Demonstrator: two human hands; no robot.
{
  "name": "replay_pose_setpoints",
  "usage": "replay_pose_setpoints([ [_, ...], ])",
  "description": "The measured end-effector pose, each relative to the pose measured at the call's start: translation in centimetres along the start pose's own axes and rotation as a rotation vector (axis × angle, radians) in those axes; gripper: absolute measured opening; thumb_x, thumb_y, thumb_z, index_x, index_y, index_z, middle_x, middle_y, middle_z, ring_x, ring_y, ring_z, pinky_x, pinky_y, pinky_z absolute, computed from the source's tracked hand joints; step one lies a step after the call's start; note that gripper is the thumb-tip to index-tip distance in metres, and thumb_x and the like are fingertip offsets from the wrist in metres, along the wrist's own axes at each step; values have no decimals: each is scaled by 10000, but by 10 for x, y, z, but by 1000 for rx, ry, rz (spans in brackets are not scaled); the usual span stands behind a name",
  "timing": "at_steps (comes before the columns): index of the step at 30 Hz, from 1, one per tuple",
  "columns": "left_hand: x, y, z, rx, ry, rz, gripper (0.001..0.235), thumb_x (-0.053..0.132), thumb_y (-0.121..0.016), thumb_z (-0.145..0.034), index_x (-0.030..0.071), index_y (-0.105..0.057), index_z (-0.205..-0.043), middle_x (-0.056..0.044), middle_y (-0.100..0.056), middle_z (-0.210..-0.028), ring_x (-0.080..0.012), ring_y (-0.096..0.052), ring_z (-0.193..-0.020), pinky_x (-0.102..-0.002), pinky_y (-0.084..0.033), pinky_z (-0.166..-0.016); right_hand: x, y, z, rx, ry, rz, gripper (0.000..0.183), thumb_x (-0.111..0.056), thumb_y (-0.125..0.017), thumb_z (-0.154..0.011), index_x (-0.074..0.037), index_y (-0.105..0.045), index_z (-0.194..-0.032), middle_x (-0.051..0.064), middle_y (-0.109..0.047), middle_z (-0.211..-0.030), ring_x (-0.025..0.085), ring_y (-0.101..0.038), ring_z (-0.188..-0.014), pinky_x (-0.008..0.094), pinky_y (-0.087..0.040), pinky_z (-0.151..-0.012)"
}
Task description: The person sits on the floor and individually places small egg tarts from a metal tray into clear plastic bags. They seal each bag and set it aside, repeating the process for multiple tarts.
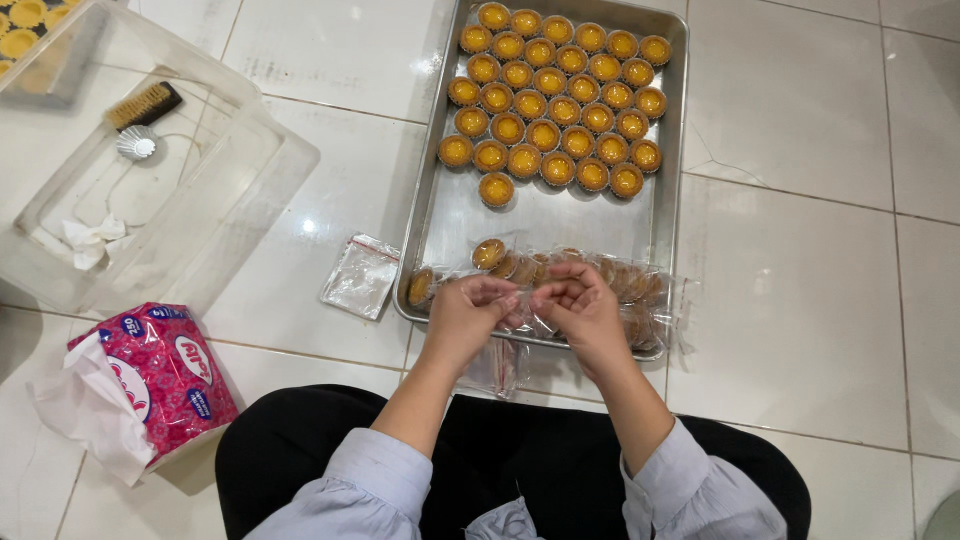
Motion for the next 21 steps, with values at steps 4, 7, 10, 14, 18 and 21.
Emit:
replay_pose_setpoints([
  [4, -1, 16, -10, 65, 14, 9, 176, -30, -663, -817, 10, -742, -969, -189, -731, -840, -218, -717, -658, -278, -592, -573, -5, 18, -40, 27, -57, 90, 325, -12, -725, -814, 2, -583, -1105, 166, -666, -781, 201, -665, -637, 297, -575, -546],
  [7, -6, 18, -18, 31, 3, 16, 399, -75, -660, -788, 23, -659, -1174, -188, -720, -905, -201, -700, -687, -246, -580, -605, 1, 69, -109, 146, 99, 268, 265, -43, -672, -868, -20, -582, -1117, 123, -657, -838, 157, -648, -711, 238, -555, -617],
  [10, -7, 17, -22, 89, 12, -79, 189, 53, -733, -799, 27, -748, -986, -165, -724, -785, -194, -690, -624, -255, -580, -566, 9, 110, -170, 360, 87, 886, 542, -97, -728, -799, -98, -518, -1299, 109, -692, -1033, 197, -670, -932, 325, -549, -780],
  [14, -2, 11, -19, 57, 30, -220, 168, 118, -762, -757, 113, -780, -923, -92, -732, -731, -148, -674, -633, -236, -537, -607, -27, 75, -168, 378, -9, 1033, 1001, -85, -825, -656, -7, -227, -1456, 262, -507, -1296, 388, -509, -1229, 460, -425, -1037],
  [18, -5, 10, -20, 10, 52, -289, 183, 146, -750, -780, 118, -762, -960, -57, -757, -829, -143, -712, -739, -249, -530, -692, -51, 46, -149, 364, 49, 1032, 868, -9, -749, -808, 11, -189, -1471, 301, -556, -1235, 432, -538, -1193, 487, -439, -1021],
  [21, 11, 12, -7, 58, 7, -247, 275, -1, -634, -824, 91, -748, -1057, -117, -754, -922, -221, -709, -851, -301, -538, -779, -56, 55, -148, 274, -62, 1124, 978, -94, -789, -777, -73, -175, -1538, 273, -561, -1242, 408, -544, -1185, 464, -454, -968],
])
Point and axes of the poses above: each hand's wrist, its own z-axis away from the middle knuckle, its own y-axis out of the back of the hand, x = y × z, the point moved 2 cm from there along -z, towards the middle knuckle
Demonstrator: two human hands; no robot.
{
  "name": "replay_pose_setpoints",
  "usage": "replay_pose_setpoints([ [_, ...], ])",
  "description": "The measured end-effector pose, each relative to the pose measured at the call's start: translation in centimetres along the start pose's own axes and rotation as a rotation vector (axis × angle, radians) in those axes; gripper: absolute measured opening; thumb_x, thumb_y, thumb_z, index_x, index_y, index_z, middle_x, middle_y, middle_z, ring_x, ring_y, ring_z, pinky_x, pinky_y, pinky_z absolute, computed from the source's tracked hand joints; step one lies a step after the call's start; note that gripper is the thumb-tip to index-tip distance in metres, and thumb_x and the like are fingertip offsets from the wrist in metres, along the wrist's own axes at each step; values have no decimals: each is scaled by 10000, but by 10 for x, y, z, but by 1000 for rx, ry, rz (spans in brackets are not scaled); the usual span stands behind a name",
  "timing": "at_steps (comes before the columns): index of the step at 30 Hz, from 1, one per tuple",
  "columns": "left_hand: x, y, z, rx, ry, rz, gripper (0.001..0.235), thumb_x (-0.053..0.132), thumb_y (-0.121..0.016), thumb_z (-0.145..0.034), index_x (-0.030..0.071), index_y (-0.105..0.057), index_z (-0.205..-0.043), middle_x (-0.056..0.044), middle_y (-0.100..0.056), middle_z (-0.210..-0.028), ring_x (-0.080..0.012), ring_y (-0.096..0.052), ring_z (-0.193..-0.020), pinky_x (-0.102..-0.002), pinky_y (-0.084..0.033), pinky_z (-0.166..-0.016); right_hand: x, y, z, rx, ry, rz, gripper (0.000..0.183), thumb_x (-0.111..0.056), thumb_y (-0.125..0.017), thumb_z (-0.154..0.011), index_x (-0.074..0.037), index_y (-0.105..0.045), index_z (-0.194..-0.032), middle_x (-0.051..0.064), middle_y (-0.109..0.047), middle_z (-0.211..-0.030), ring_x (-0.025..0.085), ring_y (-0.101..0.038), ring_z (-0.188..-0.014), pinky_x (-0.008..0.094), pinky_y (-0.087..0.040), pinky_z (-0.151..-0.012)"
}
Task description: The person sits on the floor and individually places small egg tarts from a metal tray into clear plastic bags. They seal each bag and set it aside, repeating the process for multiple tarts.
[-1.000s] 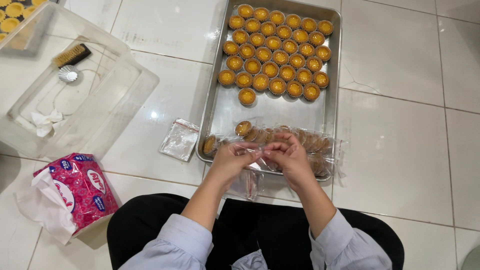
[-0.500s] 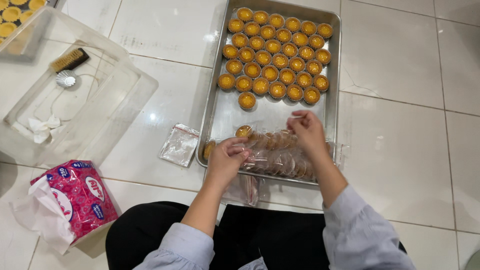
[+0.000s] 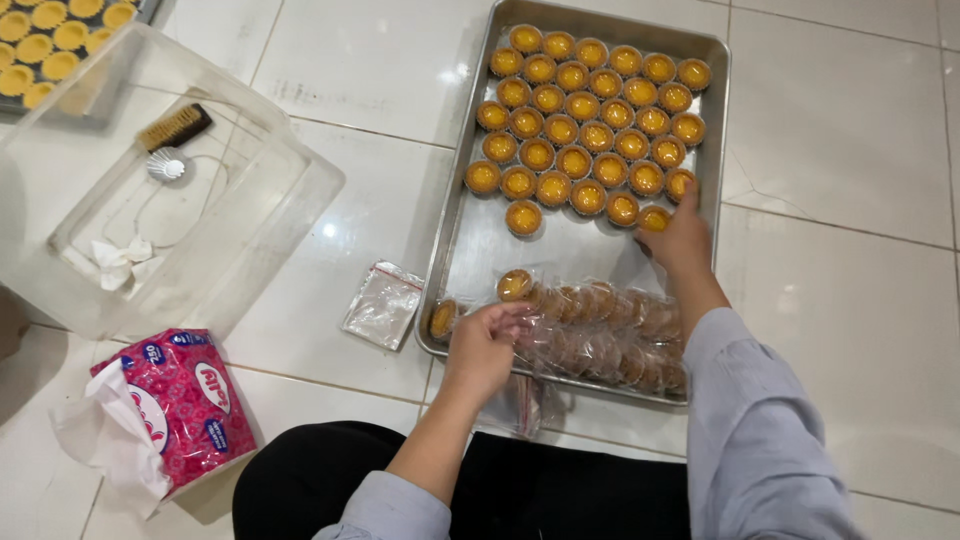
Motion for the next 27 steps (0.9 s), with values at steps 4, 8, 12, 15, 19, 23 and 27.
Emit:
replay_pose_setpoints([
  [4, 3, 2, 0, 33, 20, 14, 224, 77, -690, -823, 62, -738, -1041, -123, -752, -932, -218, -716, -871, -305, -534, -784, -1, 21, 47, -52, 151, 114, 1025, -23, -809, -662, -88, -281, -1538, 220, -610, -1176, 385, -584, -1112, 457, -459, -908],
  [8, 4, 0, 5, 62, -2, 140, 168, 80, -721, -803, 77, -763, -966, -109, -757, -893, -174, -699, -826, -273, -532, -738, -13, 35, 132, -244, 164, -383, 1200, 115, -758, -618, -69, -29, -1553, 243, -591, -1233, 383, -593, -1032, 439, -497, -868],
  [12, 18, 0, 17, 4, 14, 248, 175, 45, -729, -794, 28, -755, -966, -134, -752, -860, -176, -697, -742, -246, -545, -661, -23, 30, 180, -263, 130, -570, 1302, 199, -727, -581, -93, 101, -1542, 279, -580, -1238, 379, -587, -1112, 411, -517, -858],
  [15, 16, 0, 15, -27, -25, 249, 165, 48, -737, -793, 46, -762, -957, -127, -752, -856, -166, -695, -749, -272, -559, -678, -29, 25, 186, -273, 171, -575, 1298, 182, -739, -595, -67, 131, -1526, 282, -584, -1238, 378, -592, -1117, 410, -520, -850],
  [19, 4, 1, 7, -52, -41, 202, 173, 50, -733, -792, 58, -763, -962, -117, -752, -874, -158, -690, -770, -278, -560, -700, -34, 25, 197, -334, 244, -634, 1364, 168, -773, -561, -74, 175, -1511, 257, -601, -1230, 302, -590, -1045, 352, -526, -842],
  [23, 9, 4, 11, -150, -9, 188, 208, 70, -758, -769, 64, -767, -977, -113, -750, -885, -143, -673, -792, -259, -555, -689, -43, 27, 203, -279, 312, -447, 1254, 86, -768, -607, 4, 106, -1503, 227, -633, -1222, 295, -643, -960, 367, -540, -803],
  [27, -1, 0, 6, -199, 29, 293, 383, -9, -819, -658, 2, -735, -1032, -128, -728, -923, -174, -651, -784, -275, -578, -691, -45, 25, 200, -261, 405, -383, 1177, 64, -766, -619, 62, 17, -1498, 204, -638, -1235, 360, -653, -1019, 418, -550, -852],
])
Point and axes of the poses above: each hand's wrist, its own z-axis away from the middle knuckle, its own y-axis out of the back of the hand, x = y × z, the point moved 2 cm from there along -z, towards the middle knuckle
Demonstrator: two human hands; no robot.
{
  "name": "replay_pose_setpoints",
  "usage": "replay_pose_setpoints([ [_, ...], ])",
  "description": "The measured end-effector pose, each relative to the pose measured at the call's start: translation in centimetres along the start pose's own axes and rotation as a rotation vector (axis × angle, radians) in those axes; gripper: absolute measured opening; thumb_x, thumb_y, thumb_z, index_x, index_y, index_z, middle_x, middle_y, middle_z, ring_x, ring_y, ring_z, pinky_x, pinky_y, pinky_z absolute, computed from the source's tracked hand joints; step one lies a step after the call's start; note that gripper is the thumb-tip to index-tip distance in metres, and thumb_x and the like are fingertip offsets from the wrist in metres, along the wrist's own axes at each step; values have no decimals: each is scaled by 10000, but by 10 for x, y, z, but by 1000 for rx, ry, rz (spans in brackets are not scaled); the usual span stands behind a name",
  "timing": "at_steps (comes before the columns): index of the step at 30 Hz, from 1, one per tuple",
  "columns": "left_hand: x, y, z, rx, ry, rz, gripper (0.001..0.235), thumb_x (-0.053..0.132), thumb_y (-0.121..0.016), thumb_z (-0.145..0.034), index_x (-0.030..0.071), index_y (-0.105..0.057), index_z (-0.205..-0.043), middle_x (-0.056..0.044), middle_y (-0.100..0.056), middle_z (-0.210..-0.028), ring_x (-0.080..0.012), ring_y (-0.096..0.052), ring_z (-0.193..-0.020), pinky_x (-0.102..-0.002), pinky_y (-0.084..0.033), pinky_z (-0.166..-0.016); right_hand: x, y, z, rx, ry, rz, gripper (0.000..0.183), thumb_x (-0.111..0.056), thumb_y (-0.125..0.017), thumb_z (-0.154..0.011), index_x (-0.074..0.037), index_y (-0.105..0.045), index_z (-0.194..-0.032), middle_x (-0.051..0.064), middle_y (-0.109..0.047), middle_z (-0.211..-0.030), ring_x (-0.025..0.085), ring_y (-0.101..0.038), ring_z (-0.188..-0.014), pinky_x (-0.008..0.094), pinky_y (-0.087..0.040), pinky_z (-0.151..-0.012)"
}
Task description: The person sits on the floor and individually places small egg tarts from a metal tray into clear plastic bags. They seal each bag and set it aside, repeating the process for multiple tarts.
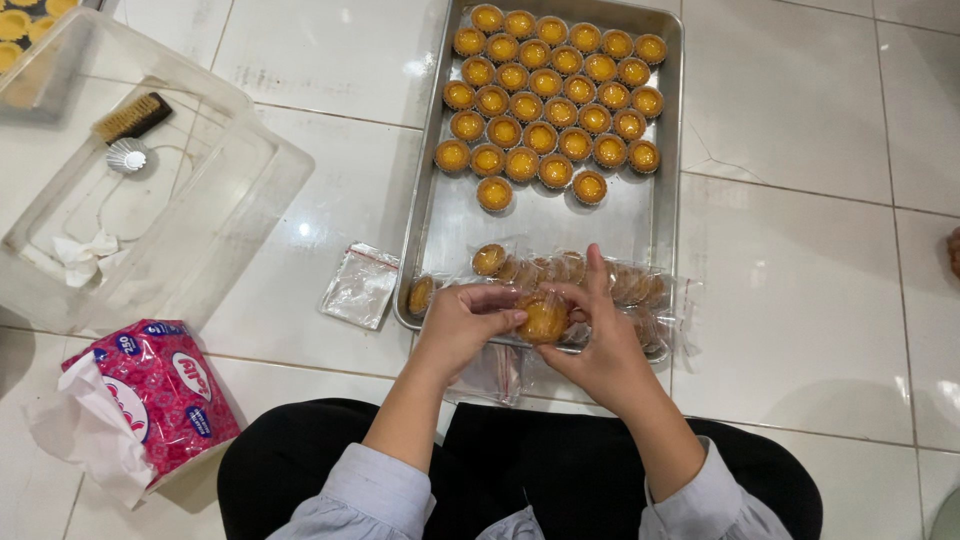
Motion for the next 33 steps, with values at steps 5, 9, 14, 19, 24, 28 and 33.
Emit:
replay_pose_setpoints([
  [5, 20, -9, 14, -108, 37, 193, 519, -54, -842, -598, -60, -687, -1094, -163, -689, -880, -245, -690, -710, -317, -613, -640, 37, -4, 1, 65, 37, -382, 1043, 127, -692, -671, -54, -106, -1514, 187, -627, -1240, 282, -643, -1051, 359, -551, -890],
  [9, 30, -9, 19, -112, -50, 236, 613, -87, -853, -529, -57, -686, -1118, -178, -688, -934, -248, -688, -764, -349, -604, -713, 62, -1, 2, 131, -97, -755, 552, 17, -699, -760, 16, -558, -1294, 163, -667, -984, 232, -676, -859, 356, -591, -768],
  [14, 25, -13, 21, -129, -61, 190, 580, -64, -862, -539, 1, -710, -1095, -82, -681, -893, -141, -679, -753, -270, -604, -748, 51, -8, -1, 214, -150, -710, 390, 36, -762, -727, 47, -661, -1104, 166, -676, -884, 210, -678, -753, 331, -605, -689],
  [19, 14, -9, 14, -141, -35, 212, 472, 22, -825, -694, 11, -695, -1148, -127, -719, -978, -172, -686, -835, -291, -579, -800, 74, -9, -4, 295, -204, -736, 200, -40, -671, -872, 27, -648, -1059, 141, -679, -811, 207, -677, -696, 313, -583, -652],
  [24, 13, -12, 14, -213, 128, 298, 374, 80, -619, -897, 19, -616, -1266, -192, -685, -1062, -311, -696, -898, -401, -602, -740, 67, -4, -3, 264, -287, -850, 165, -130, -613, -937, 12, -606, -1020, 133, -667, -833, 175, -656, -718, 276, -551, -680],
  [28, 5, -10, 8, -207, 137, 288, 344, 120, -546, -952, 30, -616, -1276, -204, -662, -1155, -325, -659, -1008, -411, -577, -806, 66, -5, -2, 192, -298, -863, 157, -94, -642, -902, 43, -605, -970, 169, -677, -789, 229, -690, -685, 311, -572, -659],
  [33, 13, 14, -6, 216, 76, 247, 432, 275, -462, -985, 67, -552, -1352, -203, -606, -1209, -296, -595, -1101, -416, -489, -950, 62, -14, -32, 218, -331, -957, 129, -168, -549, -974, -42, -520, -981, 183, -702, -921, 261, -712, -834, 356, -571, -769],
])
Point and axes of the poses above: each hand's wrist, its own z-axis away from the middle knuckle, its own y-axis out of the back of the hand, x = y × z, the point moved 2 cm from there along -z, towards the middle knuckle
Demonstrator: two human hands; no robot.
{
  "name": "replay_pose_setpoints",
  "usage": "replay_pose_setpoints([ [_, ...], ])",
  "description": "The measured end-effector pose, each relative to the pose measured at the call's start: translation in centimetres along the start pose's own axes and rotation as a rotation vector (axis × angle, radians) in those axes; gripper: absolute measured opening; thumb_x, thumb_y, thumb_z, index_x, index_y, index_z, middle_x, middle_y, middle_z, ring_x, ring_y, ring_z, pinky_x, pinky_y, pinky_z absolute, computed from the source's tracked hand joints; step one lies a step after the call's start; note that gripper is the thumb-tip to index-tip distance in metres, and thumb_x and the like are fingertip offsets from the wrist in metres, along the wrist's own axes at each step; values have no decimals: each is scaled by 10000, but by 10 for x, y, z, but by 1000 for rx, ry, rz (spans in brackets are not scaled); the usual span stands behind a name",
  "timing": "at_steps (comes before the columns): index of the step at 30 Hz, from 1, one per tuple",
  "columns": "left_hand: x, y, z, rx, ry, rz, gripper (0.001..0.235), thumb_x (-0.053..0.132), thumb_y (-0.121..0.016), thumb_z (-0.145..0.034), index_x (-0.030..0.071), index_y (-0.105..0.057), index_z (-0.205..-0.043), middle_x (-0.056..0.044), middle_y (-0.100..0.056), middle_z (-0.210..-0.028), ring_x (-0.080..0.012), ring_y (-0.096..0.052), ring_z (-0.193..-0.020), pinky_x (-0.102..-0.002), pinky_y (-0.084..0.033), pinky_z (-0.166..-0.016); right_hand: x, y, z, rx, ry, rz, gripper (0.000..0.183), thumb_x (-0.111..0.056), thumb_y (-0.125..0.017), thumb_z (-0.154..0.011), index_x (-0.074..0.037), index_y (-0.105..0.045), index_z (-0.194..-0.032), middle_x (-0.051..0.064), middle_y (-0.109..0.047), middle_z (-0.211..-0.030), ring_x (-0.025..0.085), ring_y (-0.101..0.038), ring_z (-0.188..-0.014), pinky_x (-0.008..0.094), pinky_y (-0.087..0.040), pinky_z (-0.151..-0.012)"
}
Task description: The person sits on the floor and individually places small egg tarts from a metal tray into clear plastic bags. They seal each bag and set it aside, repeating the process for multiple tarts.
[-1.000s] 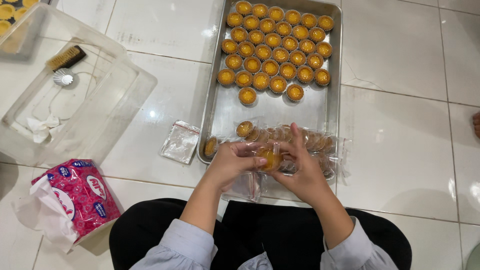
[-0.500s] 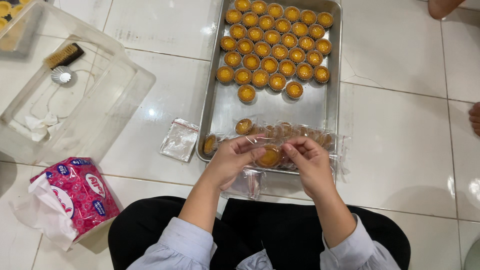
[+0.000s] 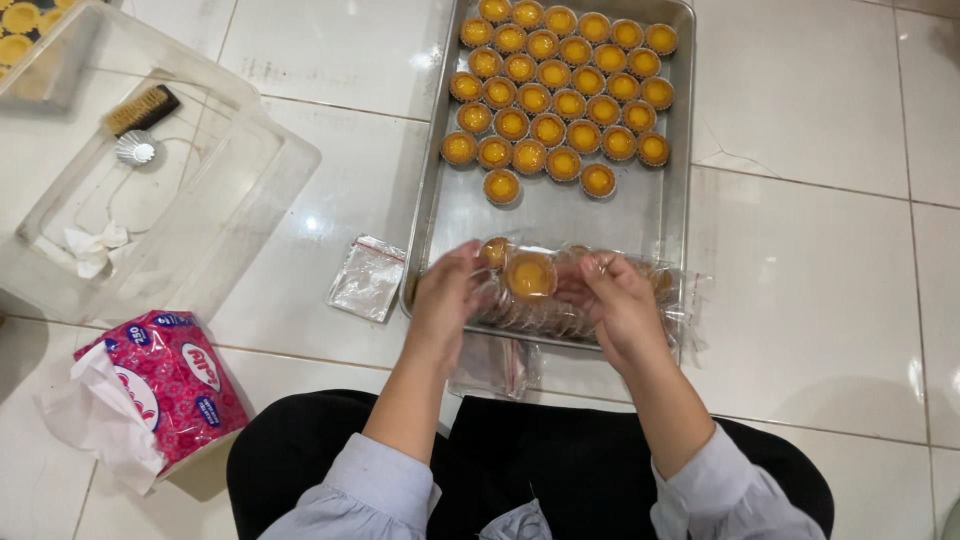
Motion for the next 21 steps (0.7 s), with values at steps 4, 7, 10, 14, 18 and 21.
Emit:
replay_pose_setpoints([
  [4, 12, 18, -1, 245, -105, 60, 321, 274, -492, -976, 109, -588, -1235, -75, -610, -1044, -172, -573, -922, -295, -476, -830, 21, -31, -51, 71, 19, 78, 96, -145, -523, -995, -63, -477, -1015, 154, -698, -969, 215, -699, -829, 316, -574, -774],
  [7, 17, 15, 3, 262, -134, 47, 279, 264, -491, -984, 108, -601, -1188, -61, -617, -1005, -153, -580, -890, -258, -457, -770, 64, -48, -97, 102, 2, 105, 185, -157, -571, -965, -24, -518, -1082, 159, -696, -882, 200, -694, -705, 315, -600, -667],
  [10, 15, 14, 2, 243, -146, 47, 271, 259, -531, -968, 93, -613, -1165, -84, -631, -1013, -167, -589, -886, -267, -476, -764, 99, -49, -120, 137, -57, 363, 240, -205, -615, -935, -6, -569, -1061, 192, -709, -837, 244, -726, -668, 317, -622, -622],
  [14, 20, 15, 6, 256, -170, 101, 262, 252, -525, -961, 91, -607, -1150, -94, -622, -1026, -171, -582, -896, -260, -464, -753, 80, -37, -116, 112, -95, 1031, 312, -431, -634, -856, -176, -696, -1025, 23, -722, -777, 210, -710, -839, 360, -563, -759],
  [18, 17, 18, 0, 264, -185, 103, 249, 239, -522, -965, 95, -609, -1148, -92, -622, -1024, -171, -592, -905, -260, -471, -753, 19, -78, -85, 133, 319, 1415, 339, -361, -644, -887, -102, -680, -1101, 104, -697, -802, 300, -687, -875, 430, -549, -754],
  [21, 16, 17, 0, 255, -189, 96, 242, 242, -516, -963, 102, -606, -1138, -75, -616, -1000, -149, -582, -893, -245, -460, -744, 48, -98, -111, -393, 507, 1437, 320, -226, -637, -871, -126, -681, -1172, 113, -674, -1164, 345, -589, -1157, 464, -465, -989],
])
Point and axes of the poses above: each hand's wrist, its own z-axis away from the middle knuckle, its own y-axis out of the back of the hand, x = y × z, the point moved 2 cm from there along -z, towards the middle knuckle
